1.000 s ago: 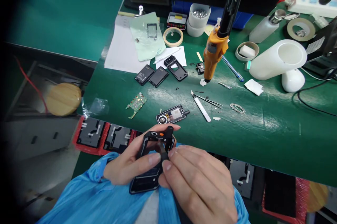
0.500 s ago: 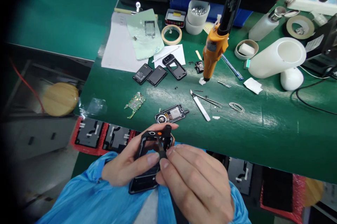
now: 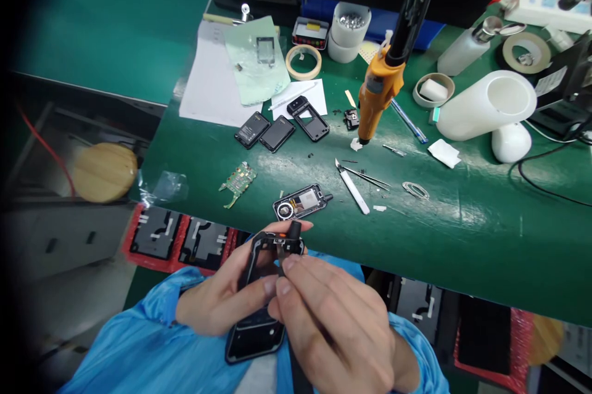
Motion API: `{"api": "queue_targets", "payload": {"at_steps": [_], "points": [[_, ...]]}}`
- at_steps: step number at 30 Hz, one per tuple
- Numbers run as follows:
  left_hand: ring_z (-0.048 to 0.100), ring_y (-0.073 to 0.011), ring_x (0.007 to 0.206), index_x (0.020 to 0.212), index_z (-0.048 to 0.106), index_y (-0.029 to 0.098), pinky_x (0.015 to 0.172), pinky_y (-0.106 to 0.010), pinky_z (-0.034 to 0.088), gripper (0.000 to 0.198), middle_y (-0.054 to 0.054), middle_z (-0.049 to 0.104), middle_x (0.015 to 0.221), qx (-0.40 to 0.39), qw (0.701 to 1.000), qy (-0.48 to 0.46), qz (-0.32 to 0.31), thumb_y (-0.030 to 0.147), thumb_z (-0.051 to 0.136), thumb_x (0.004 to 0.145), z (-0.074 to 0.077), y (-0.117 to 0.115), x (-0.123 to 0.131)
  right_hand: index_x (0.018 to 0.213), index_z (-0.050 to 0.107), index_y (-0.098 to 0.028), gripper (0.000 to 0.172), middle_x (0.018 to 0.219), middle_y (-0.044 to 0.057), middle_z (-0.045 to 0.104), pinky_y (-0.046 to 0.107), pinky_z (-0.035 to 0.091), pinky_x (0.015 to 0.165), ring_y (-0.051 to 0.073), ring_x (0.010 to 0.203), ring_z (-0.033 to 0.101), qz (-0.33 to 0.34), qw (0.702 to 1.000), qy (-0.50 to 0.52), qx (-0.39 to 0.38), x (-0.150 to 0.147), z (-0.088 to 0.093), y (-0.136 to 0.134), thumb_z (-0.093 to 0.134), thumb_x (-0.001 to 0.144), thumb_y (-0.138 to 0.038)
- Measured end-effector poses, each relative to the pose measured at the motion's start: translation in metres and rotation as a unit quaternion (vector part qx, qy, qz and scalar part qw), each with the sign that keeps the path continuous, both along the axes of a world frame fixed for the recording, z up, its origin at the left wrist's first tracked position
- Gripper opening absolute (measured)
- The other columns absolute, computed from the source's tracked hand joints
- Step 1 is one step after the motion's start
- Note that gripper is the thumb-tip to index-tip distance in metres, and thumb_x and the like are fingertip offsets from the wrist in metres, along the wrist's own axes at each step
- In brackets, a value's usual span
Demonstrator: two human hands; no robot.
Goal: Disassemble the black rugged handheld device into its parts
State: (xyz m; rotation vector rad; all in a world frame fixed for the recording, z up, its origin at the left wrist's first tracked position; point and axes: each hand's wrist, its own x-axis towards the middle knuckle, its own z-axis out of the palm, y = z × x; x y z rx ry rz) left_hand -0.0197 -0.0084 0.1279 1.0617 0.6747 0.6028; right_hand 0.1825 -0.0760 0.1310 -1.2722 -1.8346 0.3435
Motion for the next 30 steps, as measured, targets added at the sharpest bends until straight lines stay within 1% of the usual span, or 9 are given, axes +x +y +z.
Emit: {"api": "queue_targets", "payload": {"at_steps": [3,5,9,12,17,21,24,27,30], "points": [[0.077,-0.0246,0.135,0.174,0.051,0.022,0.123,-0.035,0.061,0.062,-0.017,0.068,0.165,0.046,0.999,0.003,0.005,0.03,0.066,0.114,-0.003,-0.002,-0.003,0.146,0.078,-0.03,0.038,0.115,0.002,0.092,0.041,0.081,0.086,0.027,0.095,0.092,-0.05,0.996,0.029,0.069,-0.01,0.001,0.004,0.07,0.111,-0.019],[0.07,-0.0269,0.15,0.175,0.052,0.023,0.131,-0.036,0.055,0.063,-0.016,0.062,0.173,0.072,0.997,0.007,0.011,0.025,0.066,0.114,-0.004,-0.004,-0.005,0.149,0.077,-0.029,0.04,0.117,0.003,0.092,0.04,0.081,0.086,0.028,0.097,0.092,-0.05,0.996,0.028,0.064,-0.01,0.004,0.007,0.069,0.111,-0.017],[0.063,-0.0293,0.16,0.176,0.051,0.024,0.138,-0.039,0.049,0.065,-0.015,0.059,0.177,0.089,0.996,0.028,0.0,0.021,0.067,0.112,-0.006,-0.007,-0.008,0.139,0.079,-0.021,0.028,0.122,0.006,0.091,0.034,0.078,0.095,0.024,0.106,0.091,0.047,0.998,-0.019,0.022,0.012,0.015,0.016,0.063,0.116,-0.017],[0.072,-0.0294,0.147,0.176,0.047,0.021,0.125,-0.036,0.059,0.067,-0.019,0.061,0.173,0.088,0.995,0.042,-0.017,0.024,0.067,0.112,-0.005,-0.008,-0.009,0.127,0.08,-0.018,0.019,0.124,0.006,0.091,0.025,0.074,0.101,0.019,0.109,0.09,0.124,0.988,-0.09,-0.031,0.031,0.027,0.028,0.063,0.119,-0.021],[0.078,-0.0233,0.114,0.174,0.04,0.015,0.093,-0.03,0.066,0.067,-0.02,0.075,0.144,0.129,0.989,0.054,-0.052,0.028,0.064,0.113,-0.004,-0.004,-0.008,0.116,0.082,-0.017,0.027,0.111,0.007,0.092,0.017,0.073,0.092,0.017,0.092,0.091,0.155,0.983,-0.075,-0.07,0.039,0.037,0.047,0.06,0.122,-0.03],[0.074,-0.0192,0.096,0.171,0.04,0.013,0.089,-0.03,0.064,0.063,-0.013,0.077,0.12,0.128,0.988,0.069,-0.058,0.03,0.061,0.113,-0.005,-0.002,-0.007,0.114,0.082,-0.016,0.025,0.107,0.008,0.092,0.019,0.074,0.091,0.018,0.091,0.091,0.153,0.984,-0.055,-0.067,0.037,0.032,0.047,0.062,0.12,-0.029],[0.071,-0.0174,0.096,0.173,0.037,0.014,0.097,-0.032,0.064,0.067,-0.015,0.074,0.128,0.113,0.99,0.074,-0.032,0.028,0.061,0.112,-0.007,-0.005,-0.006,0.127,0.08,-0.018,0.016,0.119,0.008,0.091,0.028,0.076,0.097,0.021,0.106,0.091,0.14,0.987,-0.053,-0.064,0.033,0.022,0.039,0.067,0.117,-0.02],[0.071,-0.016,0.096,0.176,0.035,0.016,0.099,-0.03,0.064,0.068,-0.016,0.072,0.135,0.086,0.994,0.058,-0.018,0.026,0.058,0.113,-0.009,-0.007,-0.006,0.138,0.077,-0.017,0.027,0.127,0.009,0.09,0.033,0.076,0.1,0.023,0.116,0.089,0.129,0.991,-0.041,0.012,0.023,0.005,0.031,0.066,0.114,-0.01],[0.074,-0.0172,0.107,0.18,0.035,0.019,0.109,-0.03,0.063,0.07,-0.016,0.071,0.146,0.086,0.996,0.032,-0.01,0.022,0.056,0.113,-0.009,-0.005,-0.005,0.142,0.077,-0.019,0.034,0.127,0.009,0.09,0.037,0.078,0.1,0.025,0.117,0.089,0.073,0.994,-0.017,0.082,0.009,-0.011,0.023,0.066,0.111,-0.008]]}}
